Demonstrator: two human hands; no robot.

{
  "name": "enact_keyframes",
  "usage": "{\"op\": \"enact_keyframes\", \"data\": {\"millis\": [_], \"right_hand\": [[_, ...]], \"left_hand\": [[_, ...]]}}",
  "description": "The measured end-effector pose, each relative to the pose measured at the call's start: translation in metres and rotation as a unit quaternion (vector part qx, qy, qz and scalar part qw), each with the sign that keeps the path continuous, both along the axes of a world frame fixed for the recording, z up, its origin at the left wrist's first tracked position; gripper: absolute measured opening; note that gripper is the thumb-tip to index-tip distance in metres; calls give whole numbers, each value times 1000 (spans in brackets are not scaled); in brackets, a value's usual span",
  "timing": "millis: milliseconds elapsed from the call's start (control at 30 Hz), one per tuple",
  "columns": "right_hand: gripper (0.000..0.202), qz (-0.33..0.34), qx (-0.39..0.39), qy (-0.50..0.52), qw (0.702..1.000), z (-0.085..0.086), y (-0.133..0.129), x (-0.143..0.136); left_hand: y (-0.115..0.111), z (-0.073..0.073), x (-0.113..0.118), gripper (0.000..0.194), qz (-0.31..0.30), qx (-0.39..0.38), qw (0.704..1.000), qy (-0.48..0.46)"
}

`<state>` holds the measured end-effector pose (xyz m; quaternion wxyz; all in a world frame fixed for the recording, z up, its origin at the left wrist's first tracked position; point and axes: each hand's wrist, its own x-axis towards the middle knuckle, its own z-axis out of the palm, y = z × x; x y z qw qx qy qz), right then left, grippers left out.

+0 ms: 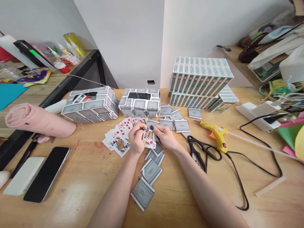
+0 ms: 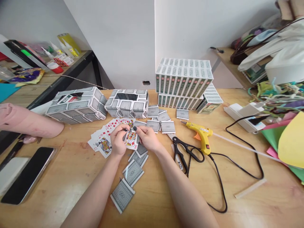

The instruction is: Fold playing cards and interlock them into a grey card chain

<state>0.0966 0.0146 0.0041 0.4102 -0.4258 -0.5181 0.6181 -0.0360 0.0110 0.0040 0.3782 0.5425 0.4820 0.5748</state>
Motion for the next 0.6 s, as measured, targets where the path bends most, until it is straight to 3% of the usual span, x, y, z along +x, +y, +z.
{"op": "enact_keyframes", "data": {"millis": [200, 300, 433, 600], "right_hand": [[38, -84, 63, -53, 993, -5, 0, -6], [32, -114, 112, -115, 980, -5, -3, -10], [28, -101, 147, -153, 972, -4, -7, -13], [31, -54, 89, -99, 990, -4, -5, -9]], "left_hand": [[3, -1, 0, 22, 50, -36, 997, -53], [7, 0, -1, 31, 39, -86, 994, -56], [9, -2, -1, 28, 35, -109, 993, 40], [7, -3, 0, 25, 21, -105, 993, 43]]}}
